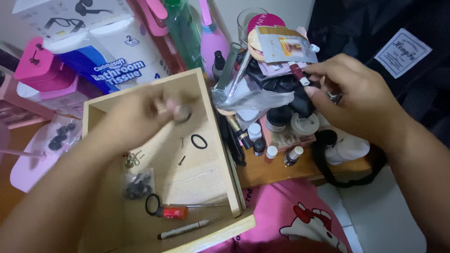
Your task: The person empties a wooden drawer by removing cosmetics, tools, and small accessories one by one and placing them on the table. They handle bottles, compacts, brushes, and packaged items, leaving the drawer nearly empty by the end.
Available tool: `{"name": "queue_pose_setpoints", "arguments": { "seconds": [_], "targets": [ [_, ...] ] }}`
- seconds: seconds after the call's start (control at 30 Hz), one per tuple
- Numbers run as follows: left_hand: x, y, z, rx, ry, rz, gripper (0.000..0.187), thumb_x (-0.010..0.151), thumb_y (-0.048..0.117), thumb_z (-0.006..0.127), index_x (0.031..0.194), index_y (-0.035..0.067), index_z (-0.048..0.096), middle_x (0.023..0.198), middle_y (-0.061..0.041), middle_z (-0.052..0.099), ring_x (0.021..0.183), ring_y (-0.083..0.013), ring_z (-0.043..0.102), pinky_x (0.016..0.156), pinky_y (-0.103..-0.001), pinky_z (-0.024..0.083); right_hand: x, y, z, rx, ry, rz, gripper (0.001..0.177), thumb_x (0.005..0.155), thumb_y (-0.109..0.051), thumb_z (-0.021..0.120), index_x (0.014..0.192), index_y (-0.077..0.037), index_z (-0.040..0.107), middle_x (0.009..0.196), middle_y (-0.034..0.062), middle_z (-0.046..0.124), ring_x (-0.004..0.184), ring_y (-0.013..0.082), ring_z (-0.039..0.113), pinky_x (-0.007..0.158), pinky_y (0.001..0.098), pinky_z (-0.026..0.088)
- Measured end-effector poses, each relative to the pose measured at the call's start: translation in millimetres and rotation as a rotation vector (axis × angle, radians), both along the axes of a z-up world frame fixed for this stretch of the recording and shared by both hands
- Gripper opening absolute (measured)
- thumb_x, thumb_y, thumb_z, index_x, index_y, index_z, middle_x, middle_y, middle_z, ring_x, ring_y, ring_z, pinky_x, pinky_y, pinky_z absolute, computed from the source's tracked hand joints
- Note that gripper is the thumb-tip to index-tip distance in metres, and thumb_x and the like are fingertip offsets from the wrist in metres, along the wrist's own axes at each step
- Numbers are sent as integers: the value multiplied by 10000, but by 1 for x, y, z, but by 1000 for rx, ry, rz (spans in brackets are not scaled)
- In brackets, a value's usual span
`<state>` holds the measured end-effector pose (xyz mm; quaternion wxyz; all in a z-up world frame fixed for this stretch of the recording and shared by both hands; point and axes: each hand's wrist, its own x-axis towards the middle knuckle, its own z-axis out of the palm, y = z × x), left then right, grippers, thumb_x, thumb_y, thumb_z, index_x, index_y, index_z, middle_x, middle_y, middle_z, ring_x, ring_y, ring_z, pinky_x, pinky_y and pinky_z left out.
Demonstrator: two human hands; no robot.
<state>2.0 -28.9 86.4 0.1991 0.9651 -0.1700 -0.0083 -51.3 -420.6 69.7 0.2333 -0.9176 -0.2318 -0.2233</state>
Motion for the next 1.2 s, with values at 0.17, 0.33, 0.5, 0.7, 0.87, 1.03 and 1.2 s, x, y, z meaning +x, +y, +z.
{"name": "queue_pose_setpoints", "arguments": {
  "seconds": [0.17, 0.33, 0.5, 0.7, 0.87, 1.03, 1.2],
  "targets": [
    [-26, -69, 46, -242, -367, -224, 251, 905, 263, 810, 997, 53, 708, 990, -113, 604, 733, -202, 625, 679, -352, 520, -10, 31, 16, 263, 53, 252, 287, 956, -160, 758, 1207, -28, 712, 1003, 32, 652, 817, 78, 618, 695, 222, 507],
    [-29, -120, 45, -453, -317, -317, 213, 861, 242, 830, 923, 71, 719, 948, -94, 620, 751, -197, 632, 678, -331, 533, -3, 57, 12, 472, 378, 76, 183, 996, -196, 734, 1041, -19, 752, 775, -15, 613, 678, 24, 520, 571, 211, 433],
    [-15, -84, 27, -340, -295, -242, 230, 903, 249, 795, 1006, 67, 700, 966, -109, 666, 786, -220, 660, 708, -365, 537, 21, 34, 8, 499, 379, 45, 280, 1003, -282, 701, 1086, -18, 741, 781, -44, 613, 693, 15, 512, 576, 213, 424],
    [3, -29, -39, 236, -36, -110, 239, 876, 235, 692, 1082, 118, 722, 1051, -147, 688, 960, -355, 682, 880, -471, 533, 40, 18, 11, 9, 663, -416, 410, 975, -398, 716, 979, 12, 692, 658, 135, 625, 573, 218, 595, 515, 367, 473],
    [-1, -17, -84, 344, 42, -112, 363, 837, 297, 708, 1139, 99, 670, 1104, -179, 633, 994, -372, 665, 883, -482, 541, 40, 6, -10, 58, 450, -295, 441, 874, -426, 781, 853, 1, 670, 670, 102, 646, 590, 187, 614, 544, 335, 489],
    [5, -15, -115, 227, -21, -97, 285, 932, 308, 637, 1105, 85, 679, 1082, -184, 659, 975, -391, 666, 893, -495, 550, 26, 0, 0, 275, 382, -269, 417, 913, -384, 778, 1078, -30, 633, 772, 37, 619, 640, 109, 570, 504, 287, 459],
    [10, -23, -71, 323, 119, -26, 420, 879, 455, 731, 1016, 60, 692, 1056, -202, 652, 956, -349, 674, 887, -472, 539, 1, 19, 26, 330, 233, -64, 335, 993, -305, 745, 1126, -10, 660, 825, 21, 603, 732, 85, 551, 594, 263, 449]
  ]
}}
